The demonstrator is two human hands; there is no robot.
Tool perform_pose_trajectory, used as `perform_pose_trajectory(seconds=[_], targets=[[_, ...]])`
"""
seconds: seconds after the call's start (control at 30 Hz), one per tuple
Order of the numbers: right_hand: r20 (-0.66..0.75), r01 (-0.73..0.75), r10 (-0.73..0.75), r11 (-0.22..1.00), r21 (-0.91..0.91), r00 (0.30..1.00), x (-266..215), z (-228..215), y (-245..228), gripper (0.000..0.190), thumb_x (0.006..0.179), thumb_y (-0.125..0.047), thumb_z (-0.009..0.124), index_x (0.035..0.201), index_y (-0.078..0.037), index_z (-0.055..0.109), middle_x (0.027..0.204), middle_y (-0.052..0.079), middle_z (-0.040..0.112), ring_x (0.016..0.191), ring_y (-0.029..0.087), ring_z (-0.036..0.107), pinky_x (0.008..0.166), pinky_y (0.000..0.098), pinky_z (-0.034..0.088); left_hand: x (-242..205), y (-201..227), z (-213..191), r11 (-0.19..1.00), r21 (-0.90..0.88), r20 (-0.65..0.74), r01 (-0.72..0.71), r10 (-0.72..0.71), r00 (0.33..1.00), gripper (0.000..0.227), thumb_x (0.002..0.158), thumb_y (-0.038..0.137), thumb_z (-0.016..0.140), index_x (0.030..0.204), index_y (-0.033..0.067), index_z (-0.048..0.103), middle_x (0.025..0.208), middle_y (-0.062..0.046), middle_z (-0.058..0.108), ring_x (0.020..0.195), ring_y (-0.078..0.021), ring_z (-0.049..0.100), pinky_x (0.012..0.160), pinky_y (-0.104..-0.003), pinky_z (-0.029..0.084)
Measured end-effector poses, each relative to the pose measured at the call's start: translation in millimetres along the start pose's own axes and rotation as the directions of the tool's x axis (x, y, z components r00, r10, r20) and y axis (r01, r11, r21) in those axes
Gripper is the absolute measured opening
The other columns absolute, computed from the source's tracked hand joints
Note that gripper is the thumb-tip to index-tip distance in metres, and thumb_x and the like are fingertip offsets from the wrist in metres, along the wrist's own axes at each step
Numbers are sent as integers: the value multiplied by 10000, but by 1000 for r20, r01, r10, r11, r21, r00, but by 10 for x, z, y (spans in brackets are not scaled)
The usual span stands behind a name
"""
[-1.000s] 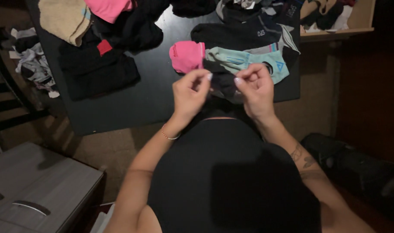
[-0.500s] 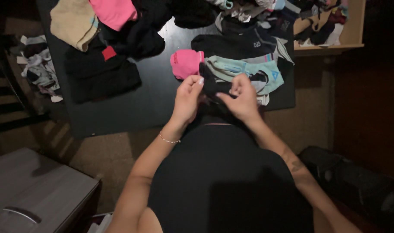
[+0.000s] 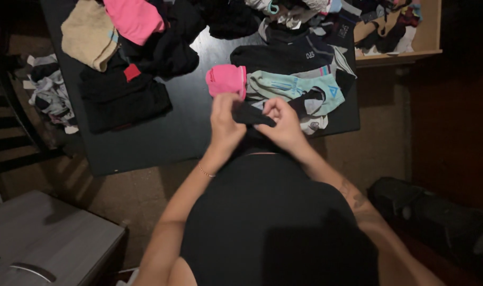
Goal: Sorting and organizing underwear and socks from a pile on a table into a drawer
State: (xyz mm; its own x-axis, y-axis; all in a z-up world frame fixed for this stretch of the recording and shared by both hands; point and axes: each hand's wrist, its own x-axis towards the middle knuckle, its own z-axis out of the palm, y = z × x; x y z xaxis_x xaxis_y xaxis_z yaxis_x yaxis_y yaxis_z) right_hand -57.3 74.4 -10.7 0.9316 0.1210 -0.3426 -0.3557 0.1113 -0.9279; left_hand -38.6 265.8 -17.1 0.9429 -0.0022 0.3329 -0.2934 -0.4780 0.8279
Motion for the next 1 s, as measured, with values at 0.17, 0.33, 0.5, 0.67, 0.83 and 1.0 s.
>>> perform_pose_trajectory(seconds=[0.17,0.33,0.5,0.67,0.83,1.0], targets=[[-215,-35,-141,758,-651,966,165,-12,43,605,638,11,677,1185,-227,581,688,32,626,732,298,731,793,417,561,28,162,31,918,-308,-2,251,-265,964,396,705,-150,811,923,179,776,853,-35,774,835,-247,769,793,-314,606],[-192,127,-314,764,-632,930,263,-50,-153,807,684,149,588,1392,-225,688,1013,115,680,957,305,747,896,387,596,-95,-137,166,665,-538,206,518,-492,846,340,774,-140,830,982,120,758,889,-54,803,785,-129,765,731,-249,632],[-112,-67,82,989,132,990,320,-191,136,602,694,178,436,1164,10,772,922,88,729,836,153,725,865,283,625,-289,-640,417,286,-684,526,671,-444,725,242,908,-60,795,1102,50,701,936,-106,790,753,-133,774,672,-265,656],[169,-415,400,679,606,901,106,-411,661,65,953,-34,690,962,23,722,795,226,675,597,282,731,459,350,603,-174,-833,635,120,-856,420,503,-408,811,180,989,-12,686,1156,26,631,821,-59,697,712,-173,741,633,-318,668],[387,-405,174,626,667,906,64,-253,329,409,995,-249,643,1234,73,563,1187,265,525,1035,324,542,845,447,402,-217,-825,975,397,-733,488,552,-257,834,121,1048,170,686,1142,94,698,1015,-75,755,926,-184,728,831,-331,597],[567,-384,-193,562,733,801,246,-217,57,881,1050,-526,581,1584,139,359,1691,315,333,1598,380,301,1343,572,144,-39,-477,528,-76,-878,437,472,-528,728,255,1096,272,640,1218,82,758,1151,-106,806,1051,-226,775,985,-427,638]])
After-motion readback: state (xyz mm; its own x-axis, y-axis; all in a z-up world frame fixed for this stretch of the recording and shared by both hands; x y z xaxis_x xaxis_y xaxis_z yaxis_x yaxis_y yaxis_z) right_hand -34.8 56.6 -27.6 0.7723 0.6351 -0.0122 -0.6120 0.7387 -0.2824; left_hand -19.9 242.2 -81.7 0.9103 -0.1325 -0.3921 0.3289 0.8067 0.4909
